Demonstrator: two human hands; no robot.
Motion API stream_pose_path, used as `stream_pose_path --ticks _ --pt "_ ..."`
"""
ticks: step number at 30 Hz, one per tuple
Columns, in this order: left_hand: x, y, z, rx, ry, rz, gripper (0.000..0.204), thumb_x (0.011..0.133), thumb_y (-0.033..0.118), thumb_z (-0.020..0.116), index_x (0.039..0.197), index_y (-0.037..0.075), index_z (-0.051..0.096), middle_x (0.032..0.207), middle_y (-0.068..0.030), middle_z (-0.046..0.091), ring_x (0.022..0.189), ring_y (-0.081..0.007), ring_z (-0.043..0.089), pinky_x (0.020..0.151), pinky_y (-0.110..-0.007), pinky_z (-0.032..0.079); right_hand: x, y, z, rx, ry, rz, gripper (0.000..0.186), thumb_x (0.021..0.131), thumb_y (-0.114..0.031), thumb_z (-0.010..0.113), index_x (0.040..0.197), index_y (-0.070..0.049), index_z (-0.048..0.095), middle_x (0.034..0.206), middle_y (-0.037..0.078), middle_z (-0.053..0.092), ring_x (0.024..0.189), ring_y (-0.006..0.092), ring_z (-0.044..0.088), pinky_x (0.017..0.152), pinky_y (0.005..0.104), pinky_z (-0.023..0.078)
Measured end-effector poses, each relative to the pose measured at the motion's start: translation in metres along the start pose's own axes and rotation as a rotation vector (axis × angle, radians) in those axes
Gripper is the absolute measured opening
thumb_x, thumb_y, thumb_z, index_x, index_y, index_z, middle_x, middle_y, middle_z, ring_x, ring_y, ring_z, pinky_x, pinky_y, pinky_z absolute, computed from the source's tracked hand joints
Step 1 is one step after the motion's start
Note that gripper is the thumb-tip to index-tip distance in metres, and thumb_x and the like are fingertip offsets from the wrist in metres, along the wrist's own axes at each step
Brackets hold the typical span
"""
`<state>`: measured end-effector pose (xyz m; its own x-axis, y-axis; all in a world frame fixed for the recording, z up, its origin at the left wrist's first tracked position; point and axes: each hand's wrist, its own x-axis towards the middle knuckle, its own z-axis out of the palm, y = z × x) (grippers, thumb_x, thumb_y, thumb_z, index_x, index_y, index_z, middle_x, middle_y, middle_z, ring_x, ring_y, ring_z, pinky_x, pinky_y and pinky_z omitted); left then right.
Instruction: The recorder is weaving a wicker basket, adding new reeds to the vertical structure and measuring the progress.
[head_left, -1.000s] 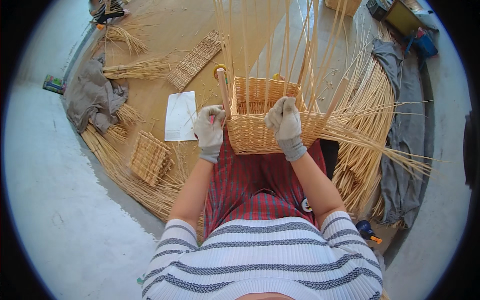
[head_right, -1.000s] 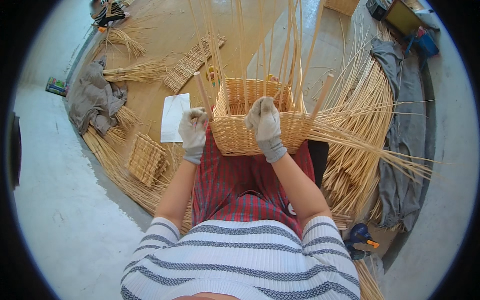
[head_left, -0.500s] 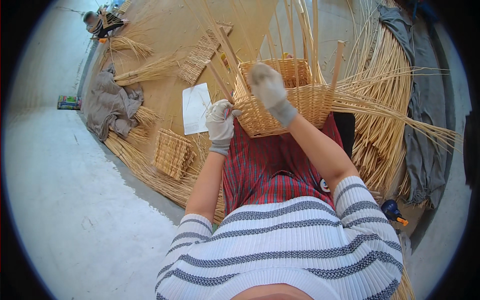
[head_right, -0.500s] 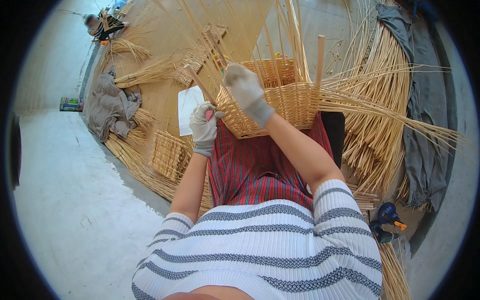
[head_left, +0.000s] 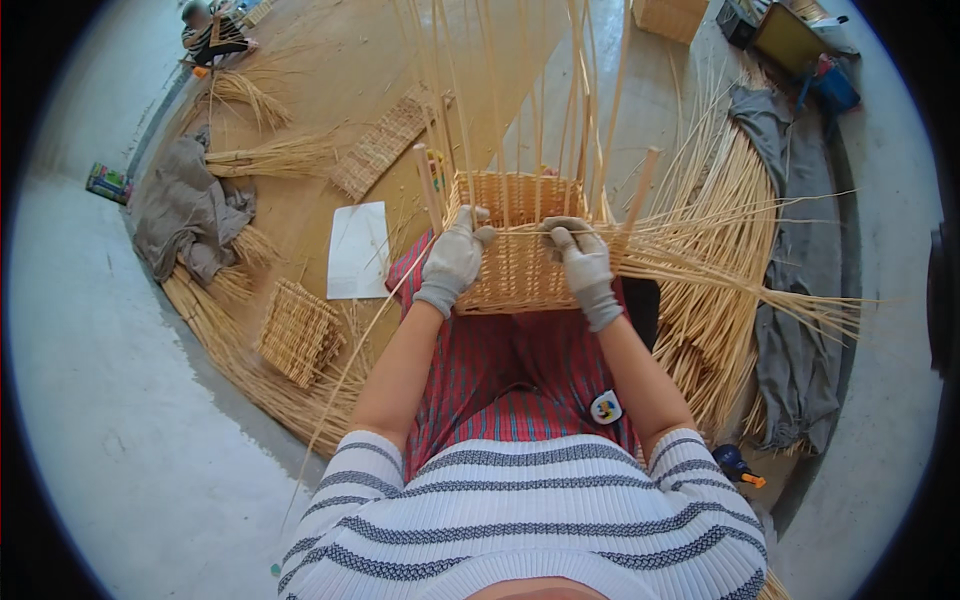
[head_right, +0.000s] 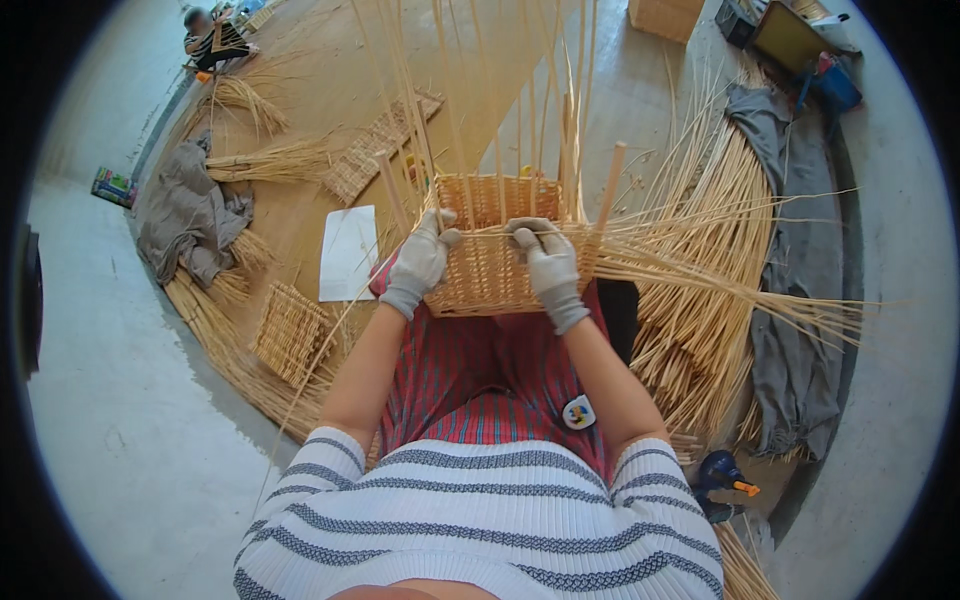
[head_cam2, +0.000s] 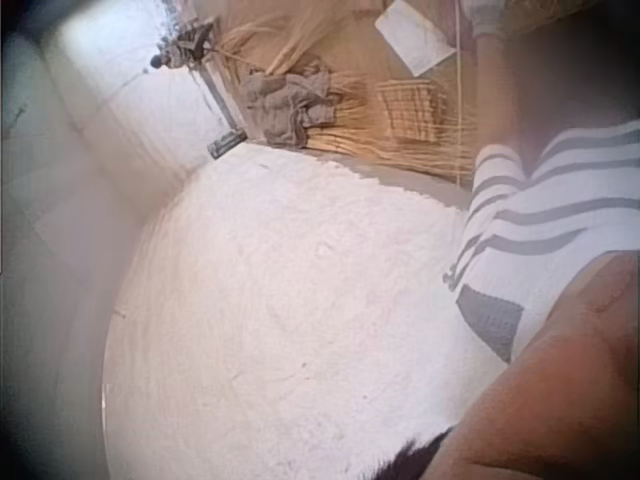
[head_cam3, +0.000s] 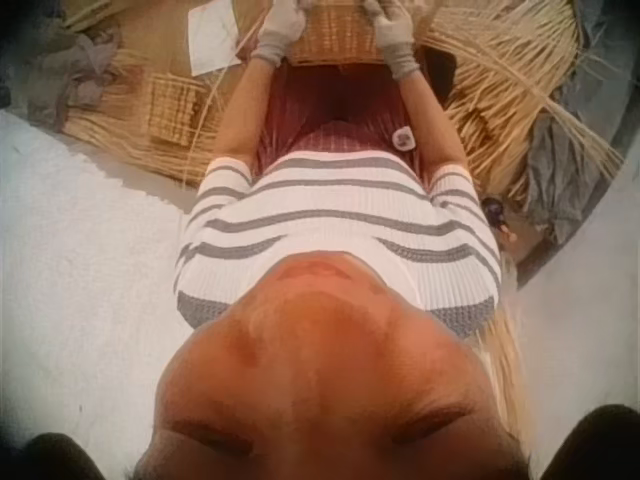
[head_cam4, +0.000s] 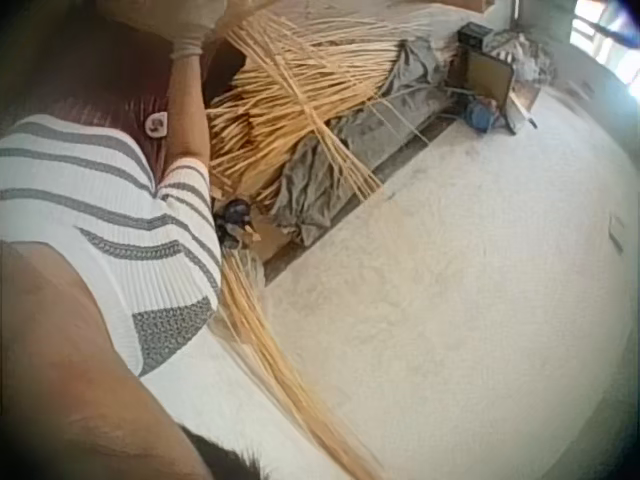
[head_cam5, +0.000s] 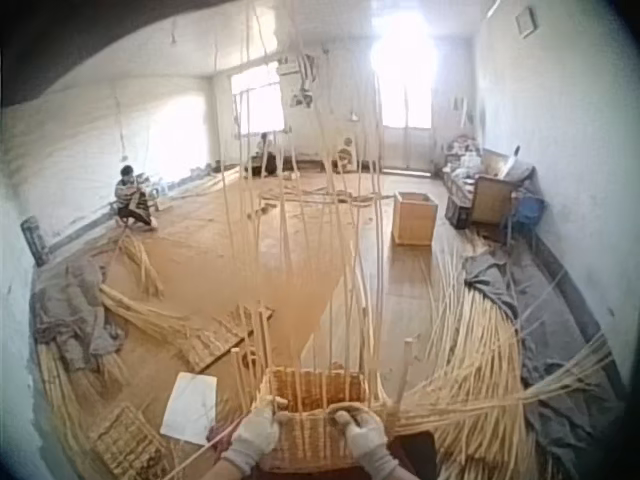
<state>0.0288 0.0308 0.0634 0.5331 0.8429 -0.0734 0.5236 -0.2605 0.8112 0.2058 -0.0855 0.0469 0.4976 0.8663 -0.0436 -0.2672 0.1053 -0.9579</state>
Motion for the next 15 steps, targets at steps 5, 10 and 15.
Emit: stream_pose_path --ticks 5,10,15 --pt "-0.002 0.016 0.02 0.206 0.109 -0.031 0.019 0.099 0.024 0.056 0.111 0.01 0.051 0.089 -0.0248 0.065 0.087 -0.0459 0.063 0.073 -0.053 0.048 0.058 -0.066 0.072 -1.072 0.069 -0.673 0.051 0.092 -0.001 0.058 0.14 -0.015 0.052 0.126 0.007 0.063 0.099 0.0162 0.067 0.077 0.0296 0.057" --pt "0.003 0.008 0.006 0.002 -0.038 -0.108 0.025 0.097 0.023 0.06 0.115 0.007 0.053 0.089 -0.017 0.068 0.081 -0.0284 0.07 0.07 -0.044 0.052 0.045 -0.027 0.025 -0.035 0.049 -0.697 0.046 0.096 0.003 0.05 0.14 -0.007 0.042 0.118 0.009 0.066 0.092 0.0192 0.067 0.08 0.033 0.058" --pt "-0.011 0.03 0.018 -0.225 0.247 -0.114 0.037 0.095 0.01 0.06 0.13 0.009 0.05 0.101 -0.0108 0.07 0.073 -0.0207 0.069 0.064 -0.034 0.055 -0.034 -0.002 -0.059 0.01 0.184 0.033 0.015 0.1 -0.01 0.058 0.113 -0.004 0.061 0.108 0.009 0.07 0.08 0.0149 0.068 0.062 0.0252 0.055"
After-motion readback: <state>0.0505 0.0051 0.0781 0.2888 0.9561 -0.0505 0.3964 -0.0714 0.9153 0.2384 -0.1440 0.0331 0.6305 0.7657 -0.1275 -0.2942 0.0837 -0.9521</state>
